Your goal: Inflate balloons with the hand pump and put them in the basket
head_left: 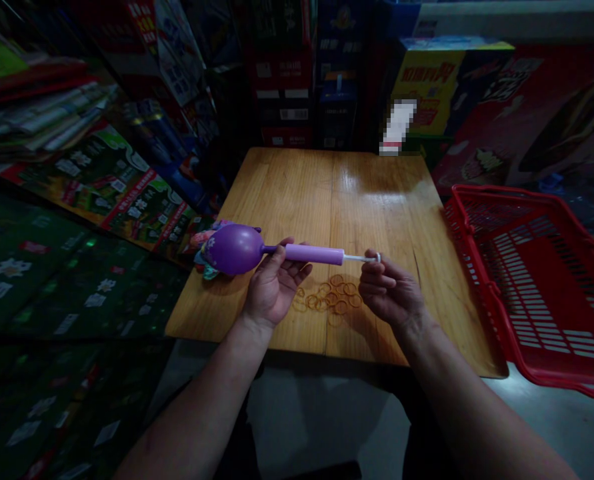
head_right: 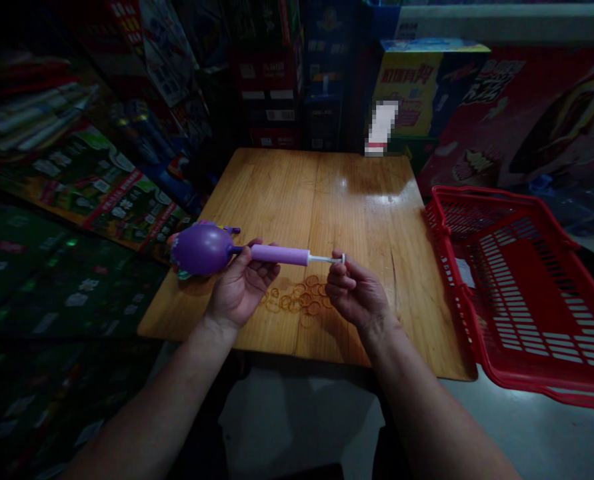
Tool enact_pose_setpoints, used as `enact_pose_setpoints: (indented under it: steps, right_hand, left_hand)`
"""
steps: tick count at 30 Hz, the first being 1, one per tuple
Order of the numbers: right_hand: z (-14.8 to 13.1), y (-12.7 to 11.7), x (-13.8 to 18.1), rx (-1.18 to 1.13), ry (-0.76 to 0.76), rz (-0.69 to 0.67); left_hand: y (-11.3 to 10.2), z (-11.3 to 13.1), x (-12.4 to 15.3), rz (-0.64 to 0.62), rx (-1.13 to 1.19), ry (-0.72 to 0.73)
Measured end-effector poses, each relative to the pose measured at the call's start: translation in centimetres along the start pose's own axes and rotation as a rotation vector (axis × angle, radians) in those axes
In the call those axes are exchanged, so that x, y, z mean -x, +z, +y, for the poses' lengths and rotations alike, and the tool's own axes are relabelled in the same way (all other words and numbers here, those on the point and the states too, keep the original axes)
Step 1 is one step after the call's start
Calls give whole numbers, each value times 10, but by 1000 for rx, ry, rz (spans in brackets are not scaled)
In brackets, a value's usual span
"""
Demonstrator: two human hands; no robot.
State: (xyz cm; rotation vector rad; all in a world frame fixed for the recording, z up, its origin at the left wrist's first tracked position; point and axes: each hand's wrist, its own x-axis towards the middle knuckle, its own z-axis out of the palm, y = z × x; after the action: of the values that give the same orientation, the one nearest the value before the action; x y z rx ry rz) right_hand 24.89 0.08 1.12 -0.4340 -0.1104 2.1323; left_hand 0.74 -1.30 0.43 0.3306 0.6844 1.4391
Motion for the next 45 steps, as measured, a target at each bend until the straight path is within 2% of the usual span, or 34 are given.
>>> enact_pose_setpoints:
  steps: [4, 8, 10, 13, 16, 18, 23, 28, 32, 38, 45]
  right_hand:
    - [-5, -2, 2, -22, -70, -14]
    - [14, -7, -4, 25, 42, 35]
    - [16, -6, -5, 56, 69, 38]
    - [5, 0, 0, 76, 42, 17]
    - [-10, 4, 5, 22, -45, -18]
    - [-10, 4, 5, 0, -61, -27]
    - [10, -1, -1, 76, 68, 3]
    - [18, -6, -6, 42, 68, 35]
    - [9, -2, -5, 68, 71, 43]
    - [-7, 9, 2, 94, -83, 40]
    - [23, -4, -8, 66, 85, 35]
  left_hand:
    - [-2, 5, 2, -11, -16, 42]
    - [4, -12, 12, -36, -43, -64]
    - [6, -15, 12, -29, -38, -69]
    - [5, -7, 7, -6, -32, -36]
    - [0, 7, 1, 26, -25, 29]
    - [-2, 9, 1, 34, -22, 42]
    - [2, -11, 12, -5, -31, -84]
    - [5, -22, 11, 4, -14, -76]
    - [3, -11, 5, 13, -34, -66]
    - [-3, 14, 1, 45, -56, 51]
    - [2, -15, 10, -11, -34, -59]
